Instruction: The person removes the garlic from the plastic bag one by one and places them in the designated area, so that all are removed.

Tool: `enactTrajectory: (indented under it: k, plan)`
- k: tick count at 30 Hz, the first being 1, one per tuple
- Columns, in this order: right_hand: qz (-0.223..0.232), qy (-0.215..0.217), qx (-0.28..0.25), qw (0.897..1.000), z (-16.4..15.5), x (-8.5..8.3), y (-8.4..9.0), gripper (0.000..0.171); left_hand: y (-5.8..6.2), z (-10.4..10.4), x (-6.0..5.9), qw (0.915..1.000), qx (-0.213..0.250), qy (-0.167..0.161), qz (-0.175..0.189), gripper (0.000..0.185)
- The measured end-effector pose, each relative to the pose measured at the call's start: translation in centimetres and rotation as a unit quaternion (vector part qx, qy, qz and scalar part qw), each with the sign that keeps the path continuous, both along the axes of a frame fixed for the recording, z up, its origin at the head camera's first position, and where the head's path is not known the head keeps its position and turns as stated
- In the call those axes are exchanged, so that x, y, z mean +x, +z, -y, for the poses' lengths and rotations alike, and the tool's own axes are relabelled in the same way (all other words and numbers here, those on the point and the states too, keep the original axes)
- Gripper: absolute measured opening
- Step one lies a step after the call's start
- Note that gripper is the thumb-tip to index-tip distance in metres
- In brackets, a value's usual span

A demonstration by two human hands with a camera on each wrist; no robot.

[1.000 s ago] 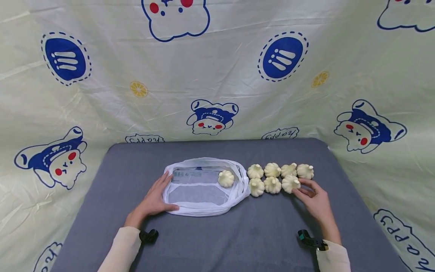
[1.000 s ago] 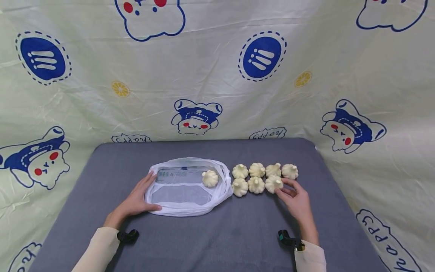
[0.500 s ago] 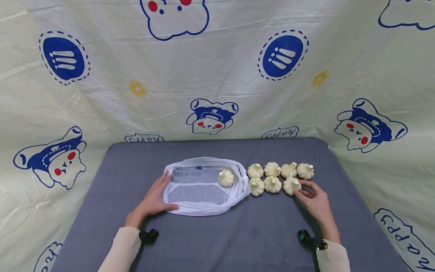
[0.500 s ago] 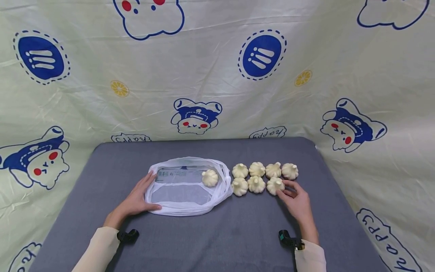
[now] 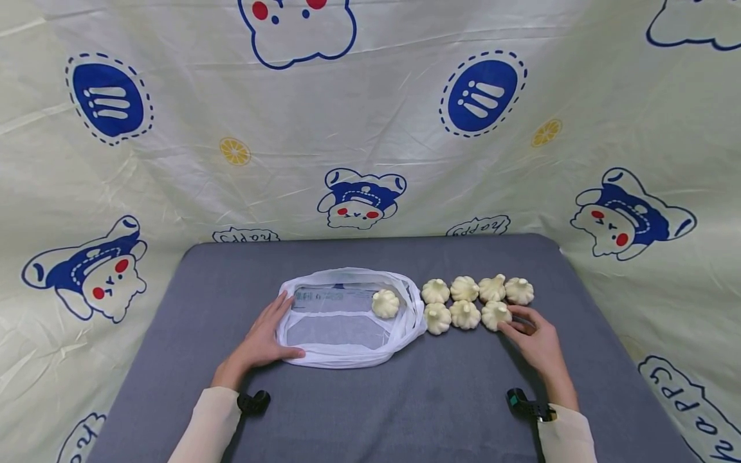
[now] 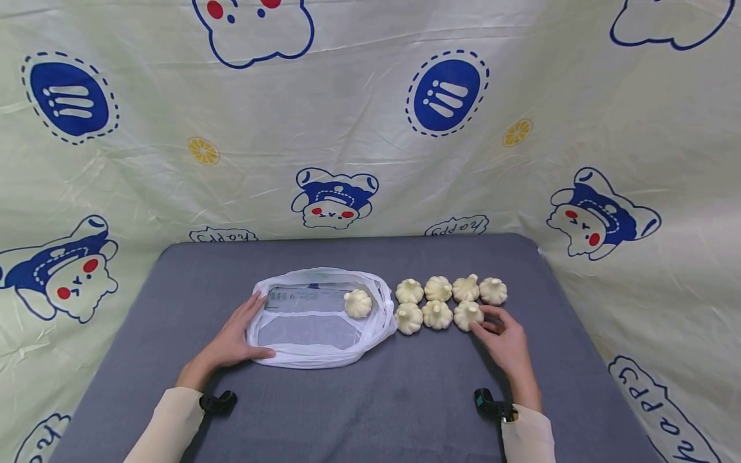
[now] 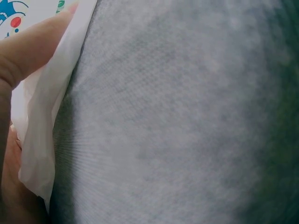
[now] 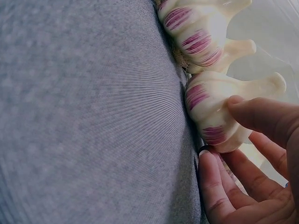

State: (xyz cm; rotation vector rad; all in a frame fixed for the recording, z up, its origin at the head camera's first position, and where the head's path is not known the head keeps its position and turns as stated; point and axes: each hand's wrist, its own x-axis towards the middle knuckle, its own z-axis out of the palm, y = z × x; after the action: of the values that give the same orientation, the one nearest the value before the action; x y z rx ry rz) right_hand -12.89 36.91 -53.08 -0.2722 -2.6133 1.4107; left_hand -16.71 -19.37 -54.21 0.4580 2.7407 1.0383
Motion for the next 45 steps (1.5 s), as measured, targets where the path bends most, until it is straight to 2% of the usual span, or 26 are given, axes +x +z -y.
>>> enactTrajectory:
  k: [12, 21, 29, 32, 37, 45]
  plan:
    - [0.011, 0.004, 0.009, 1.000, 0.0, 0.0, 0.1, 0.055, -0.2, 0.0, 0.1, 1.0000, -0.001, -0.001, -0.005, 0.119]
    - [0.027, 0.005, 0.030, 0.999, 0.2, 0.1, 0.2, 0.057, -0.2, 0.1, 0.2, 0.9994, 0.001, -0.008, -0.035, 0.119]
    - [0.031, 0.014, 0.033, 0.999, 0.2, 0.1, 0.4, 0.058, -0.2, 0.1, 0.2, 0.9993, 0.005, -0.011, -0.036, 0.119]
    - [0.031, 0.018, 0.048, 0.998, 0.2, 0.1, 0.6, 0.057, -0.2, 0.1, 0.1, 0.9994, 0.004, -0.012, -0.032, 0.119]
    - [0.025, 0.024, 0.079, 0.996, 0.4, 0.3, 1.5, 0.066, -0.1, 0.1, 0.1, 0.9997, 0.001, -0.012, -0.022, 0.119]
    - [0.018, 0.039, 0.088, 0.995, 1.3, 1.2, 3.7, 0.084, -0.3, 0.2, -0.1, 0.9998, 0.000, -0.010, -0.017, 0.119]
